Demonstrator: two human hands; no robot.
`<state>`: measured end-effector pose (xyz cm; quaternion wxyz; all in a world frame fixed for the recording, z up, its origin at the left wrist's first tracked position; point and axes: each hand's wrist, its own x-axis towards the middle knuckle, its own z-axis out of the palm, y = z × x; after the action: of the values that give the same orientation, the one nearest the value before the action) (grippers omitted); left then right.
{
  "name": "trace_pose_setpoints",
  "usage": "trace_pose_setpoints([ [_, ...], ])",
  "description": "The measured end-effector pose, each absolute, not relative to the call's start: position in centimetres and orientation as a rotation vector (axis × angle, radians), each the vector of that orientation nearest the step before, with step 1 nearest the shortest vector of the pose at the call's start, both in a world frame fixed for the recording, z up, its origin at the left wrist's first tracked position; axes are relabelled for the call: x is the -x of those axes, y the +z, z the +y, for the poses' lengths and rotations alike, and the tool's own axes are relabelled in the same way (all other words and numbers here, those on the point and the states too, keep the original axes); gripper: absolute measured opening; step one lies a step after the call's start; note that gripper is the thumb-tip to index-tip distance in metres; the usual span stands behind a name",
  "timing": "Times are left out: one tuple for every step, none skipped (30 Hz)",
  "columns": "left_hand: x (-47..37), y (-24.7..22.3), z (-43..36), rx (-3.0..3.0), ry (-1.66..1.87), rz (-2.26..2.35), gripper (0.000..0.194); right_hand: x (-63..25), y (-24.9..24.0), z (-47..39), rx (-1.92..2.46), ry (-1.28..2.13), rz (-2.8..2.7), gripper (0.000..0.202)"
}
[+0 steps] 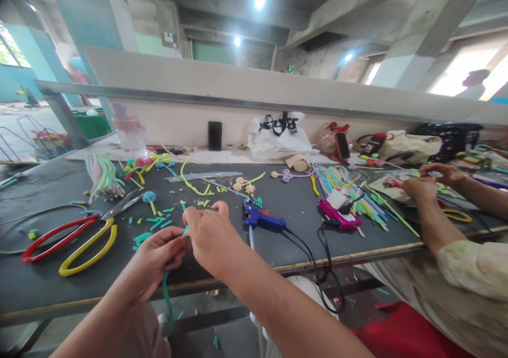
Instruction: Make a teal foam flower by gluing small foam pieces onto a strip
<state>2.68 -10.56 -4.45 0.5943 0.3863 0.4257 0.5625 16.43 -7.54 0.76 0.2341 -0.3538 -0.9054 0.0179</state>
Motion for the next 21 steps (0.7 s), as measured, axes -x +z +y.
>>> trace_pose_setpoints([
  [-2.7, -4.4, -10.6, -0.899, 1.307, 0.985, 0.019, -16.4, 0.7, -7.4, 0.968, 0.089, -2.457, 0.014],
  [-2.6, -4.4, -10.6, -0.899, 1.308, 0.982, 0.018, -16.4, 0.6, -7.2, 0.972, 0.139, -2.420, 0.013],
  [-2.6, -4.4, -10.6, -0.895, 1.307, 0.979, 0.017, -16.5, 0.5, -7.0, 0.987, 0.191, -2.374, 0.012],
  [-2.5, -4.4, -10.7, -0.888, 1.304, 0.975, 0.016, -16.5, 0.4, -6.8, 1.011, 0.247, -2.324, 0.011],
  [-2.5, -4.3, -10.7, -0.881, 1.300, 0.973, 0.016, -16.6, 0.3, -6.7, 1.040, 0.304, -2.276, 0.011],
  [-2.5, -4.3, -10.7, -0.872, 1.295, 0.973, 0.017, -16.7, 0.2, -6.6, 1.069, 0.366, -2.237, 0.012],
  [-2.4, -4.2, -10.8, -0.865, 1.291, 0.974, 0.018, -16.8, 0.2, -6.5, 1.091, 0.435, -2.208, 0.013],
  [-2.4, -4.2, -10.8, -0.860, 1.291, 0.973, 0.019, -16.8, 0.1, -6.4, 1.103, 0.516, -2.193, 0.015],
  [-2.4, -4.2, -10.8, -0.857, 1.294, 0.972, 0.020, -16.9, 0.0, -6.3, 1.110, 0.603, -2.184, 0.018],
  [-2.5, -4.1, -10.8, -0.856, 1.298, 0.973, 0.020, -17.0, -0.1, -6.3, 1.110, 0.688, -2.177, 0.020],
  [-2.5, -4.1, -10.7, -0.856, 1.300, 0.975, 0.021, -17.0, -0.1, -6.3, 1.102, 0.761, -2.171, 0.022],
  [-2.5, -4.1, -10.7, -0.856, 1.301, 0.978, 0.021, -17.0, -0.2, -6.3, 1.090, 0.816, -2.163, 0.024],
  [-2.5, -4.1, -10.7, -0.856, 1.300, 0.983, 0.021, -17.0, -0.3, -6.3, 1.077, 0.854, -2.154, 0.025],
  [-2.5, -4.2, -10.7, -0.858, 1.299, 0.987, 0.021, -16.9, -0.3, -6.3, 1.063, 0.875, -2.144, 0.025],
  [-2.5, -4.2, -10.7, -0.858, 1.298, 0.992, 0.021, -16.9, -0.4, -6.3, 1.054, 0.880, -2.138, 0.025],
  [-2.5, -4.2, -10.7, -0.858, 1.299, 0.995, 0.021, -16.8, -0.4, -6.4, 1.052, 0.874, -2.137, 0.023],
  [-2.5, -4.2, -10.7, -0.857, 1.301, 0.999, 0.020, -16.7, -0.4, -6.4, 1.060, 0.861, -2.140, 0.022],
  [-2.5, -4.3, -10.7, -0.854, 1.304, 1.003, 0.020, -16.6, -0.3, -6.4, 1.076, 0.845, -2.147, 0.020],
  [-2.5, -4.3, -10.7, -0.851, 1.307, 1.007, 0.020, -16.5, -0.3, -6.5, 1.096, 0.827, -2.153, 0.019],
  [-2.5, -4.3, -10.8, -0.849, 1.310, 1.011, 0.020, -16.4, -0.2, -6.5, 1.116, 0.813, -2.155, 0.018],
  [-2.6, -4.3, -10.8, -0.850, 1.313, 1.014, 0.020, -16.3, -0.1, -6.6, 1.132, 0.804, -2.155, 0.017],
])
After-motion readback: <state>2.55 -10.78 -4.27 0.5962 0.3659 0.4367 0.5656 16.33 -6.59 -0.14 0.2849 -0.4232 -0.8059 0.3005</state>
